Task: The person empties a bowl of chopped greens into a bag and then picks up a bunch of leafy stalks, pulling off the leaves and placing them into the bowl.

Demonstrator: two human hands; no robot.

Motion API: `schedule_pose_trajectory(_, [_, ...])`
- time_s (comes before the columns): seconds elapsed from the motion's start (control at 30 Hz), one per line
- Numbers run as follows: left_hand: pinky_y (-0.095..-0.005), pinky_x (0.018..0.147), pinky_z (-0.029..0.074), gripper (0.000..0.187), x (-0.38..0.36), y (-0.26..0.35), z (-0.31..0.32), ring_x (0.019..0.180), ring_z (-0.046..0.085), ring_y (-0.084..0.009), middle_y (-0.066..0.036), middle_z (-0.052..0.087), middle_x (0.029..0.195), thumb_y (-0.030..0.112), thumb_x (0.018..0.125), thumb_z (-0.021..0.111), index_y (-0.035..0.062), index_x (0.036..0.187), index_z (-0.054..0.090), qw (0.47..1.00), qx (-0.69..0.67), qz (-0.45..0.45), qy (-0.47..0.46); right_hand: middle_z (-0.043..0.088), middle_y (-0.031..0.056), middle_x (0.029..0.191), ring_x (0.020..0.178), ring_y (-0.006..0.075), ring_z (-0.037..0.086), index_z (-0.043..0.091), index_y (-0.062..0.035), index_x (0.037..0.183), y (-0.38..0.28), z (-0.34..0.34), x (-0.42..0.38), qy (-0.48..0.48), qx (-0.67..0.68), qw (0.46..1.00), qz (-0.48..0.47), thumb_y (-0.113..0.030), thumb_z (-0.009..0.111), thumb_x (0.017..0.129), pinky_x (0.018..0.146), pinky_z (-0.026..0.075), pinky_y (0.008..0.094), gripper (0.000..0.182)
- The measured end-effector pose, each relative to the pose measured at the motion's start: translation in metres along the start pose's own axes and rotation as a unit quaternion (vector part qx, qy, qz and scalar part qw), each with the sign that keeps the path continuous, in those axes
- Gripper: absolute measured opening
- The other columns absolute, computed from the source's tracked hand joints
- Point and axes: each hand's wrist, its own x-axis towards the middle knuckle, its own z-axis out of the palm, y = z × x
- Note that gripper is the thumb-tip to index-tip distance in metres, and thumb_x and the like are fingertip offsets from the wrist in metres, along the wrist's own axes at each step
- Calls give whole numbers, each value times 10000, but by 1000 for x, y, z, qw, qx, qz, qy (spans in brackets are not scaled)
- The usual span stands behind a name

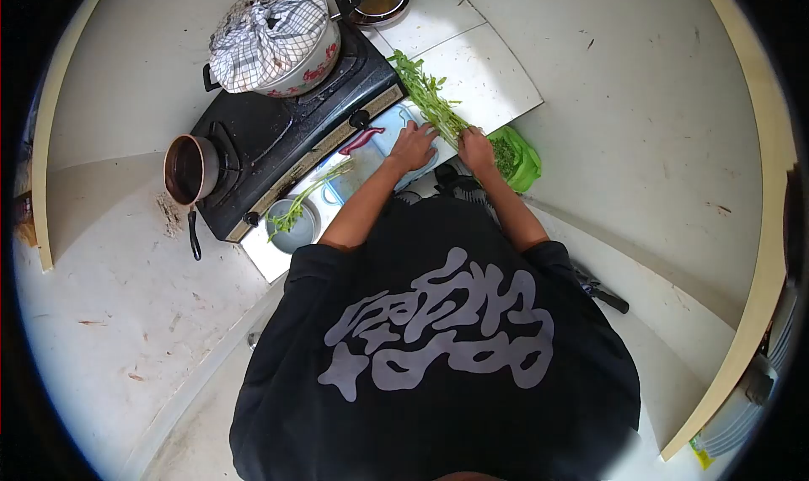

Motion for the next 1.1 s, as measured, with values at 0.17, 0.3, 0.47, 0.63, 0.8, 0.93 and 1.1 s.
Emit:
schedule_pose_trajectory(0.17, [-545, 1007, 433, 576, 21, -3, 6, 1229, 443, -420, -106, 460, 1492, 266, 908, 648, 157, 1453, 495, 998, 61, 4, -25, 648, 184, 985, 905, 386, 644, 665, -11, 919, 3, 3, 15, 2, -35, 999, -6, -132, 630, 844, 800, 537, 484, 147])
schedule_pose_trajectory(0.3, [-545, 988, 422, 563, 24, 1, 10, 1243, 445, -396, -91, 479, 1460, 266, 898, 654, 148, 1433, 523, 999, 51, 2, -6, 641, 179, 958, 885, 396, 641, 654, -20, 919, 7, -2, 17, -7, 10, 999, -42, -132, 642, 839, 787, 531, 483, 139])
schedule_pose_trajectory(0.47, [-535, 989, 404, 543, 24, 1, 15, 1276, 423, -389, -93, 488, 1449, 259, 883, 663, 141, 1400, 546, 998, 51, -5, -23, 627, 173, 944, 873, 399, 637, 643, -26, 924, 5, -3, 17, -3, -19, 998, -64, -130, 655, 845, 786, 526, 492, 131])
schedule_pose_trajectory(0.63, [-531, 986, 403, 536, 23, 0, 16, 1270, 432, -375, -86, 496, 1443, 255, 877, 669, 139, 1387, 554, 998, 64, -9, -23, 611, 182, 966, 867, 396, 636, 642, -26, 919, 8, 6, 18, 17, -45, 998, -50, -131, 643, 860, 769, 523, 509, 120])
schedule_pose_trajectory(0.8, [-550, 1023, 408, 589, 22, 1, 10, 1260, 442, -381, -101, 481, 1472, 246, 888, 660, 137, 1443, 496, 997, 61, -16, -46, 611, 178, 989, 896, 394, 636, 648, -20, 947, 1, 1, 20, -10, -81, 996, -31, -157, 636, 855, 774, 521, 519, 165])
schedule_pose_trajectory(0.93, [-543, 1027, 406, 604, 22, 2, 8, 1263, 439, -375, -93, 483, 1472, 241, 891, 657, 135, 1458, 480, 998, 43, -23, -45, 622, 178, 944, 850, 375, 646, 640, -14, 927, -5, -13, 22, 15, 27, 999, -36, -183, 687, 844, 755, 529, 470, 194])
schedule_pose_trajectory(1.1, [-542, 1026, 407, 620, 22, 0, 12, 1270, 429, -370, -91, 488, 1471, 246, 897, 656, 138, 1475, 460, 999, 34, -27, -31, 681, 152, 887, 780, 253, 662, 665, 16, 993, 1, -19, 36, -17, 247, 967, 57, -188, 661, 929, 722, 521, 381, 213])
